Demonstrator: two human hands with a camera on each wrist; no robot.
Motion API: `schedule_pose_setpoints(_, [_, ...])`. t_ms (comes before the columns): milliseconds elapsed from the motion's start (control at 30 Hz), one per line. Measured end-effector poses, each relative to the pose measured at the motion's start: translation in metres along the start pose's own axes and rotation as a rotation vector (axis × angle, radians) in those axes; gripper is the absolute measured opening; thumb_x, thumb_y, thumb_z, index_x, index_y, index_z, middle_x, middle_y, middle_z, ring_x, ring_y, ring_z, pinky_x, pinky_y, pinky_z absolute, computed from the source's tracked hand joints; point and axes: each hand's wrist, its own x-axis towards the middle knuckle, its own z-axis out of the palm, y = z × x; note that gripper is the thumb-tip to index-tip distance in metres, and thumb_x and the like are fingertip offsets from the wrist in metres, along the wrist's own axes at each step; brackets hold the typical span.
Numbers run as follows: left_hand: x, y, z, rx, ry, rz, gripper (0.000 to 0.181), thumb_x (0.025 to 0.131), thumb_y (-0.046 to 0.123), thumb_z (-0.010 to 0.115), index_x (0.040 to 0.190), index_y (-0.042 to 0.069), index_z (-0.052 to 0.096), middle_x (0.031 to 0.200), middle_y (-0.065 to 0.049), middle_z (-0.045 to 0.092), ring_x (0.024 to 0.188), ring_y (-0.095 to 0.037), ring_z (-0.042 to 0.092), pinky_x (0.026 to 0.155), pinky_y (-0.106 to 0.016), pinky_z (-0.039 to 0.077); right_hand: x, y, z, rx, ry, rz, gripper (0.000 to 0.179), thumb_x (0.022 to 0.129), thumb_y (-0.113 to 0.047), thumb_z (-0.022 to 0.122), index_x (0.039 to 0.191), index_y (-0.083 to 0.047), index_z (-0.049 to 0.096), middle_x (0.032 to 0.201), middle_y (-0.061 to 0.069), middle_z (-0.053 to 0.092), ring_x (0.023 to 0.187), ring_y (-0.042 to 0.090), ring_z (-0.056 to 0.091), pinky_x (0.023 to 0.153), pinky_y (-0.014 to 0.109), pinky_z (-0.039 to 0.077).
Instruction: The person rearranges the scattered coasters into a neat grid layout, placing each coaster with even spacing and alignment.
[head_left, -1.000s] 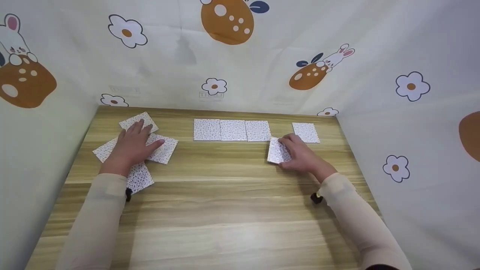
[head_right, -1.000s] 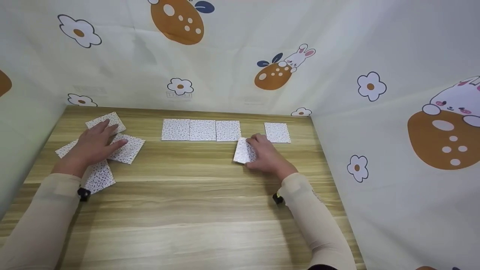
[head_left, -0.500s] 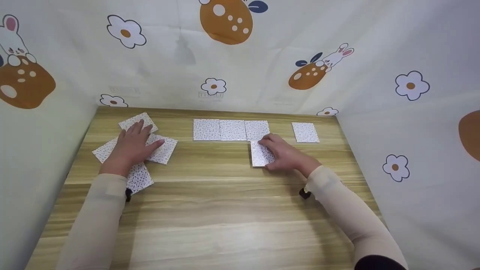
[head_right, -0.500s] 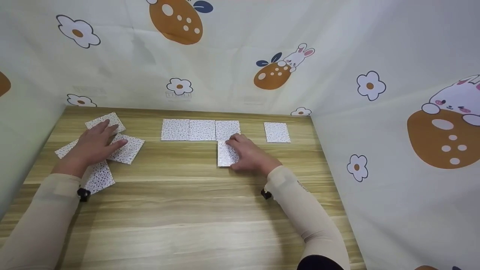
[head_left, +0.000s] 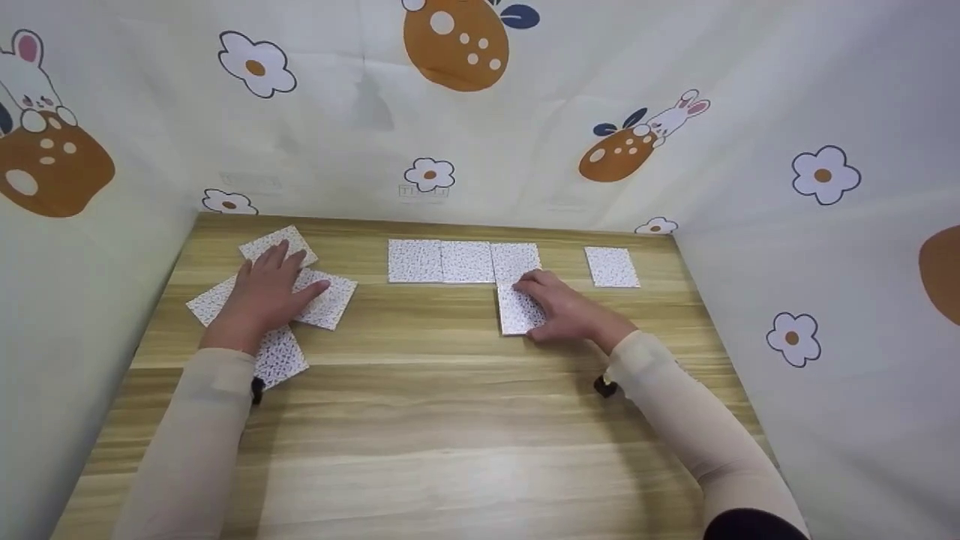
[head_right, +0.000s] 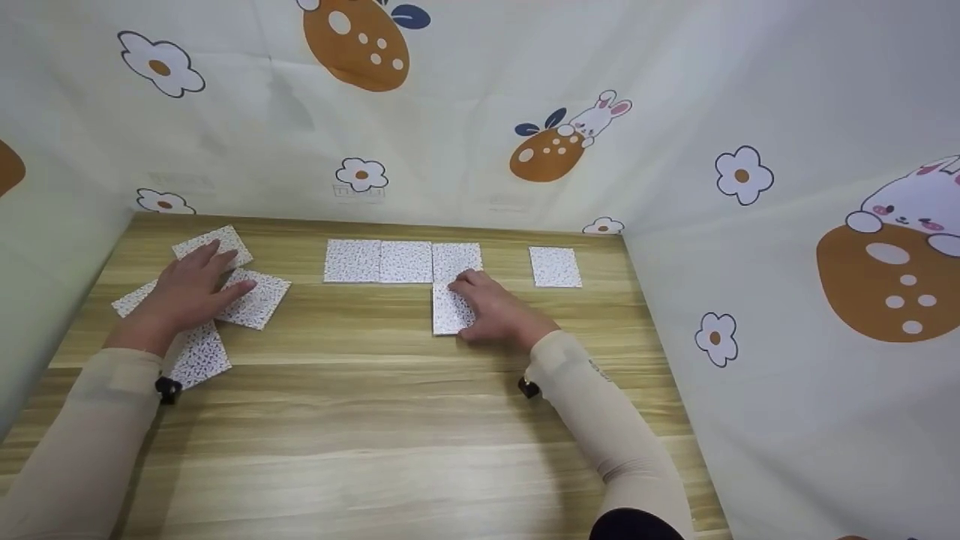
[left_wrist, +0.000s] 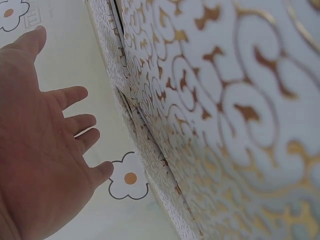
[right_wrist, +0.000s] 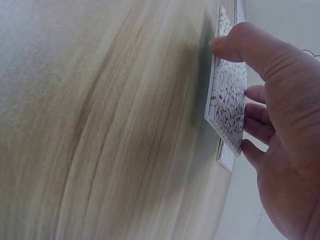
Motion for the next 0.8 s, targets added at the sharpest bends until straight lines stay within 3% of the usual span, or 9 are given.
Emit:
schedule_pose_setpoints(400, [-0.0016, 0.0000, 0.0008, -0.015, 0.003, -0.006, 0.100, 0.111, 0.072, 0.041, 0.171, -0.006, 0.027, 0.178, -0.037, 0.008, 0.165, -0.057, 0.005, 0.128, -0.079, -0.001, 0.0032, 0.0064, 0.0044, -0.022, -0.031, 0.011, 0.098, 0.079, -0.023, 0.092, 0.162, 0.003, 0.048, 0.162, 0.022, 0.044, 0.153, 0.037, 0.041, 0.131, 0.044, 0.034])
schedule_pose_setpoints(800, [-0.0015, -0.0026, 0.0024, -0.029, 0.009, -0.006, 0.098, 0.111, 0.070, 0.043, 0.171, -0.006, 0.028, 0.177, -0.038, 0.009, 0.164, -0.058, 0.006, 0.128, -0.080, 0.000, 0.0040, 0.0053, 0.0054, 0.024, -0.032, 0.017, 0.097, 0.077, -0.018, 0.092, 0.161, 0.004, 0.049, 0.163, 0.023, 0.043, 0.153, 0.039, 0.041, 0.132, 0.049, 0.033])
